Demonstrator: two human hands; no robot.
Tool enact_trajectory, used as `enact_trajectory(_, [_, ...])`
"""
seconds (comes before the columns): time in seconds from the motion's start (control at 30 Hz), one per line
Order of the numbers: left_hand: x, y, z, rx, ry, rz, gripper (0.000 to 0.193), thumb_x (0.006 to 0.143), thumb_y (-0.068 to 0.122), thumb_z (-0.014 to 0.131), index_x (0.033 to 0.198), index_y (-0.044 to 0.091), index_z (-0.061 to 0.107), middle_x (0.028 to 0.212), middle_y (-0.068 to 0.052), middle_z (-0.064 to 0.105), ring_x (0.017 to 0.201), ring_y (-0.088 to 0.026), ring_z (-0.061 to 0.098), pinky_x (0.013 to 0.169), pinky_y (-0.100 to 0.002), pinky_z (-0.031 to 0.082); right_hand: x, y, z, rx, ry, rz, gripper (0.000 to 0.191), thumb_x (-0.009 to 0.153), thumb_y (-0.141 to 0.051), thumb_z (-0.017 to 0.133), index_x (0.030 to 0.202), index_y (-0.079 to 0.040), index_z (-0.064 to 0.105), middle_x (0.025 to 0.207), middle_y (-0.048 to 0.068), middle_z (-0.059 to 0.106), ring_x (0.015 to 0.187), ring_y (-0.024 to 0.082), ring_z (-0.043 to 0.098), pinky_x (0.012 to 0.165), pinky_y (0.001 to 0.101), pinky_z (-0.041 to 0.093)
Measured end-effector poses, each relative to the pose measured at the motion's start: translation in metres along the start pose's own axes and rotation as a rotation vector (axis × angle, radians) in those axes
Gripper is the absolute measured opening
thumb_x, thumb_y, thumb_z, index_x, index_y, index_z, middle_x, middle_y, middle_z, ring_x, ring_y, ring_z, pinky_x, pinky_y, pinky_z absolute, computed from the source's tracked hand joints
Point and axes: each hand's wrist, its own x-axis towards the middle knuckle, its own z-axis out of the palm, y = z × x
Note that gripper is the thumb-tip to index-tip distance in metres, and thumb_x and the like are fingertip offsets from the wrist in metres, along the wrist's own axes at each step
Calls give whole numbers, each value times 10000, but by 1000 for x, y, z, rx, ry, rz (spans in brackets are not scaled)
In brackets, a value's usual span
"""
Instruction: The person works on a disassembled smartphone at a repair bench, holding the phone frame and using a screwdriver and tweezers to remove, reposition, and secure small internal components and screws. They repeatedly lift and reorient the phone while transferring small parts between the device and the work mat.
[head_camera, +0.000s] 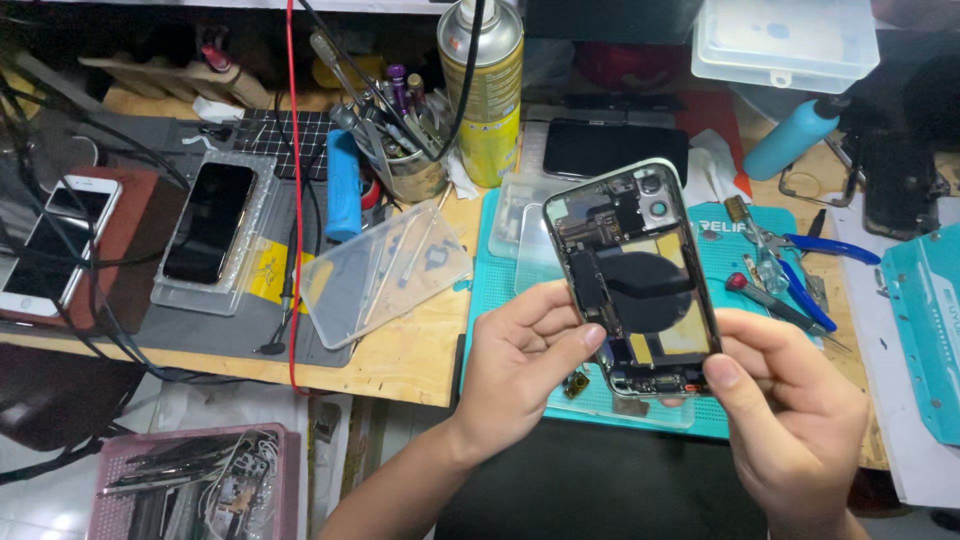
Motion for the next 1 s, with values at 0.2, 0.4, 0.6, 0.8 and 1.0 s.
enact_trajectory(0.2, [0,5,-1,-42,-28,-40,366,1036,-25,599,1393,-93,566,1265,-156,702,1165,-159,666,1029,-291,527,-14,-5,-5,-101,-14,-42,406,946,53,588,1336,159,545,1211,269,715,1108,221,710,972,322,573])
enact_trajectory(0.4, [-1,7,-3,-33,-3,-104,335,1032,-11,611,1358,-90,595,1196,-156,732,1073,-153,684,958,-287,535,-17,-4,-7,-64,-82,-70,444,920,67,600,1344,173,526,1269,285,691,1166,248,700,1019,355,573])
enact_trajectory(0.6, [-1,8,-3,-47,-10,-87,305,1024,-25,617,1322,-83,607,1185,-148,734,1077,-146,687,975,-288,536,-18,0,-9,-62,-91,-58,491,883,81,623,1355,165,520,1267,279,688,1150,255,704,999,362,575])
enact_trajectory(0.8, [-1,10,2,-17,-5,-49,294,1035,-28,593,1324,-78,575,1208,-121,711,1104,-125,667,986,-272,528,-16,7,-4,23,-40,-60,452,920,92,598,1361,162,526,1281,260,684,1166,230,691,1020,332,556])
enact_trajectory(1.0, [-4,7,13,26,42,43,258,1027,-50,601,1282,-32,565,1164,-67,704,1079,-94,658,960,-251,532,-11,20,-1,112,-38,-28,412,938,110,592,1346,128,536,1247,224,692,1138,204,687,980,297,551])
